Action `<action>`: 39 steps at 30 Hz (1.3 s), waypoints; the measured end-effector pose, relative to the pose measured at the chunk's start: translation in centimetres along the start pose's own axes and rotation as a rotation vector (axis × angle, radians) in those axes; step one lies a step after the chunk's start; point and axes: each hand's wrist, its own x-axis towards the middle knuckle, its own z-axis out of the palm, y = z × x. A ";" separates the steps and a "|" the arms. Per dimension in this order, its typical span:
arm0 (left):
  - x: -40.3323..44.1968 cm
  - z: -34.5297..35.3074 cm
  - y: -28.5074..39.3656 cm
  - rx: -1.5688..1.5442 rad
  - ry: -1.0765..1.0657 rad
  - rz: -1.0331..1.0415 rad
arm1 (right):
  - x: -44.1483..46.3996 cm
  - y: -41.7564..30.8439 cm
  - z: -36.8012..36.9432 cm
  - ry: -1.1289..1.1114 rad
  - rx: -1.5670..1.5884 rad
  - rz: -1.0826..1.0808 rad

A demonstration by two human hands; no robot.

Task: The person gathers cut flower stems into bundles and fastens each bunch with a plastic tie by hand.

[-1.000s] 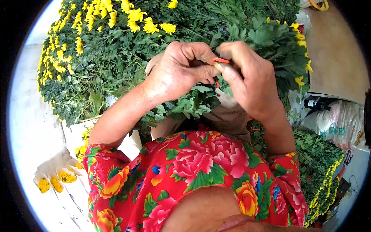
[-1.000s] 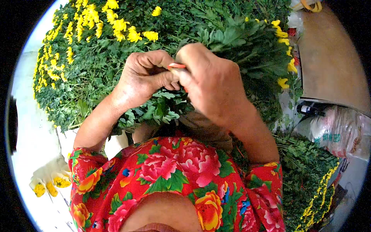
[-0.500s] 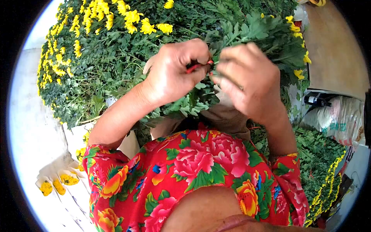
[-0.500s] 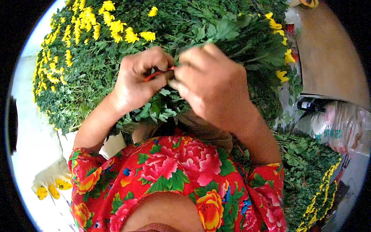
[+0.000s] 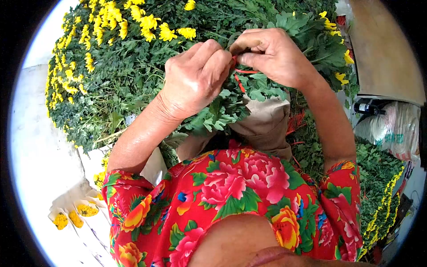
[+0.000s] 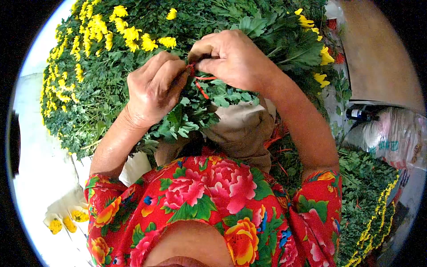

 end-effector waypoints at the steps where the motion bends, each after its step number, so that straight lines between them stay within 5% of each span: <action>1: 0.0 0.0 0.1 0.027 -0.042 -0.012 | -0.2 -0.3 0.1 0.055 -0.052 0.022; 9: -1.3 -1.1 3.6 -0.041 -0.450 0.042 | 0.2 -0.6 2.5 0.252 -0.535 -0.087; 12: -0.8 -1.5 3.7 0.006 -0.431 0.048 | 0.1 0.5 2.6 0.228 -0.563 -0.066; 16: 0.7 -2.5 5.3 0.074 -0.294 -0.131 | -1.1 1.1 2.6 0.342 -0.208 -0.024; 18: -0.7 -0.8 3.5 0.055 -0.473 -0.293 | -2.1 1.1 2.5 0.505 0.067 -0.183; 20: -1.7 -0.1 3.3 0.003 -0.509 -0.309 | -5.3 -0.7 4.1 0.461 0.301 -0.204; 21: -1.1 -0.7 3.3 -0.037 -0.593 -0.495 | -6.7 -1.0 4.7 0.346 0.274 -0.192; 24: 0.3 -0.9 2.2 -0.349 -0.566 -0.564 | -10.0 1.3 7.8 0.003 0.194 0.016; 25: 0.4 -0.2 1.7 -0.384 -0.447 -0.402 | -10.6 2.6 9.0 0.129 0.170 -0.015; 26: 1.9 -0.8 3.1 -0.498 -0.463 -0.485 | -11.2 3.0 9.9 0.246 0.139 -0.057; 28: 5.6 -1.7 6.2 -0.556 -0.463 -0.439 | -9.6 2.0 10.4 0.532 0.612 -0.224; 30: 9.4 -1.3 9.4 -0.609 -0.518 -0.333 | -11.0 0.2 8.0 0.611 0.737 -0.095; 32: 11.4 -0.1 11.3 -0.761 -0.482 -0.305 | -12.6 -2.8 4.5 0.852 0.722 -0.243; 34: 15.8 1.0 12.5 -0.605 -0.352 0.292 | -15.5 -6.4 1.1 0.995 0.863 -0.346; 35: 17.2 1.2 13.8 -0.762 -0.400 0.262 | -18.0 -8.1 -1.2 1.002 1.056 -0.364; 36: 17.8 1.8 14.3 -0.923 -0.407 0.210 | -20.8 -7.0 -3.1 1.146 0.821 -0.409; 37: 18.1 1.8 14.5 -0.863 -0.399 0.204 | -23.8 -6.0 -5.1 1.275 0.581 -0.447; 39: 18.0 1.6 13.4 -0.701 -0.371 0.153 | -30.1 -9.8 -7.0 1.552 0.700 -0.406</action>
